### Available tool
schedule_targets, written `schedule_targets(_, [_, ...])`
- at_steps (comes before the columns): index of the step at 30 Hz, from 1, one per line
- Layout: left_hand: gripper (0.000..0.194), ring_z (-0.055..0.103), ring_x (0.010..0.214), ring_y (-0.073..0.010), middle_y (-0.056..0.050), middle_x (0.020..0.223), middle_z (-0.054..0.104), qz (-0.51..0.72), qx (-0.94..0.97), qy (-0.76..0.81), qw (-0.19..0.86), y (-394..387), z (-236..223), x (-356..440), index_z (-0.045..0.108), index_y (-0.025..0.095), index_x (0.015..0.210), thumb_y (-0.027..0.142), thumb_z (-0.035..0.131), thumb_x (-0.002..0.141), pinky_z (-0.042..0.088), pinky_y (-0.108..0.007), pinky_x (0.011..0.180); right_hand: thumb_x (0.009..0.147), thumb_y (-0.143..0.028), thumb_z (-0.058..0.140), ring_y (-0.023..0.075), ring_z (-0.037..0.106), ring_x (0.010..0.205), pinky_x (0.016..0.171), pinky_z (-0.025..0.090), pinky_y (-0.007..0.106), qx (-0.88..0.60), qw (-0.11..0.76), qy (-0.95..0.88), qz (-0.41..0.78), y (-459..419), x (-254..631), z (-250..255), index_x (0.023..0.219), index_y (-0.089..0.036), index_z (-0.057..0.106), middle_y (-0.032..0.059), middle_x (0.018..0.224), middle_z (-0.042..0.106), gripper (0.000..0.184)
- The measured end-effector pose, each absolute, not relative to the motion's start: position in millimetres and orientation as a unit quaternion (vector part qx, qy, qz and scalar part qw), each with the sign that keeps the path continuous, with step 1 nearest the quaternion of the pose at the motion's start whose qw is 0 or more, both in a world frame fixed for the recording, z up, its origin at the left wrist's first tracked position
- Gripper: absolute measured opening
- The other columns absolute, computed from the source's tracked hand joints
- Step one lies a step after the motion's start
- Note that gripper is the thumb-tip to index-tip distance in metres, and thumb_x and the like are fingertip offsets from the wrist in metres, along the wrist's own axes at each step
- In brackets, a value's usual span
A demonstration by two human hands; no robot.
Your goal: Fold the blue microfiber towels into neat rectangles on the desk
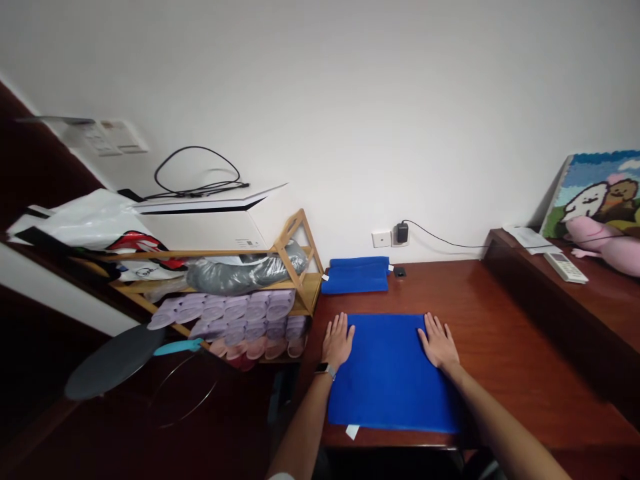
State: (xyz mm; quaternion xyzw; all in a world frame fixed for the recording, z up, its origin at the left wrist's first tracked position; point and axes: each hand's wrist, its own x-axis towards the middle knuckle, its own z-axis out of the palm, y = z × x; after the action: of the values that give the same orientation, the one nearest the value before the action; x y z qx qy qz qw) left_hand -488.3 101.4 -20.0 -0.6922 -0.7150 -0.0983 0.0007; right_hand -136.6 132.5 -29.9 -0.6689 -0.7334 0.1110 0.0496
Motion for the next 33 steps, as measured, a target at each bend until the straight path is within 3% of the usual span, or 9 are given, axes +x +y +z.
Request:
schedule_targets(7, [0.064, 0.029, 0.157, -0.0257, -0.011, 0.168, 0.037, -0.139, -0.669, -0.73, 0.03, 73, -6, -487, 0.014, 0.016, 0.168, 0.042, 0.017, 0.11, 0.024, -0.05, 0.129, 0.104, -0.056, 0.007, 0.0222, 0.012, 0.161, 0.13, 0.006, 0.046, -0.668, 0.049, -0.736, 0.097, 133, -136, -32, 0.168, -0.014, 0.015, 0.0046, 0.174, 0.019, 0.077])
schedule_targets(13, [0.065, 0.023, 0.159, -0.0213, -0.004, 0.173, 0.026, -0.14, -0.82, -0.555, -0.012, 13, -2, -417, 0.009, 0.023, 0.168, 0.049, 0.025, 0.11, 0.025, -0.045, 0.13, 0.104, -0.056, 0.007, 0.0227, 0.012, 0.161, 0.13, 0.008, 0.046, -0.667, 0.047, -0.738, 0.091, 133, -134, -34, 0.167, -0.013, 0.016, 0.0051, 0.174, 0.019, 0.077])
schedule_targets(19, [0.066, 0.03, 0.157, -0.0244, -0.008, 0.169, 0.033, -0.119, -0.714, -0.69, -0.023, -21, -20, -459, 0.017, 0.021, 0.167, 0.053, 0.023, 0.11, 0.029, -0.049, 0.128, 0.104, -0.056, 0.009, 0.0249, 0.013, 0.161, 0.13, 0.009, 0.048, -0.663, 0.05, -0.741, 0.093, 134, -134, -34, 0.167, -0.013, 0.016, 0.0062, 0.174, 0.019, 0.077])
schedule_targets(24, [0.063, 0.03, 0.157, -0.0243, -0.009, 0.169, 0.034, -0.132, -0.665, -0.735, 0.004, -48, -26, -492, 0.013, 0.019, 0.168, 0.043, 0.021, 0.111, 0.031, -0.05, 0.128, 0.104, -0.056, 0.009, 0.0221, 0.009, 0.162, 0.13, 0.009, 0.046, -0.668, 0.052, -0.731, 0.131, 131, -132, -15, 0.168, -0.014, 0.011, 0.0045, 0.175, 0.013, 0.076])
schedule_targets(29, [0.061, 0.025, 0.158, -0.0217, -0.006, 0.171, 0.028, -0.184, -0.684, -0.706, 0.014, -65, -18, -481, 0.007, 0.023, 0.168, 0.039, 0.021, 0.111, 0.03, -0.048, 0.129, 0.105, -0.053, 0.006, 0.0215, 0.007, 0.162, 0.131, 0.01, 0.045, -0.659, 0.125, -0.738, 0.075, 74, -116, -19, 0.168, -0.016, 0.012, 0.0027, 0.175, 0.014, 0.074])
schedule_targets(33, [0.063, 0.025, 0.158, -0.0215, -0.007, 0.172, 0.027, -0.162, -0.742, -0.65, 0.0, -60, -13, -453, 0.013, 0.022, 0.168, 0.045, 0.025, 0.111, 0.029, -0.046, 0.129, 0.105, -0.056, 0.011, 0.0232, 0.015, 0.161, 0.131, 0.012, 0.046, -0.648, 0.078, -0.753, 0.085, 15, -111, -38, 0.167, -0.015, 0.02, 0.0036, 0.173, 0.022, 0.076])
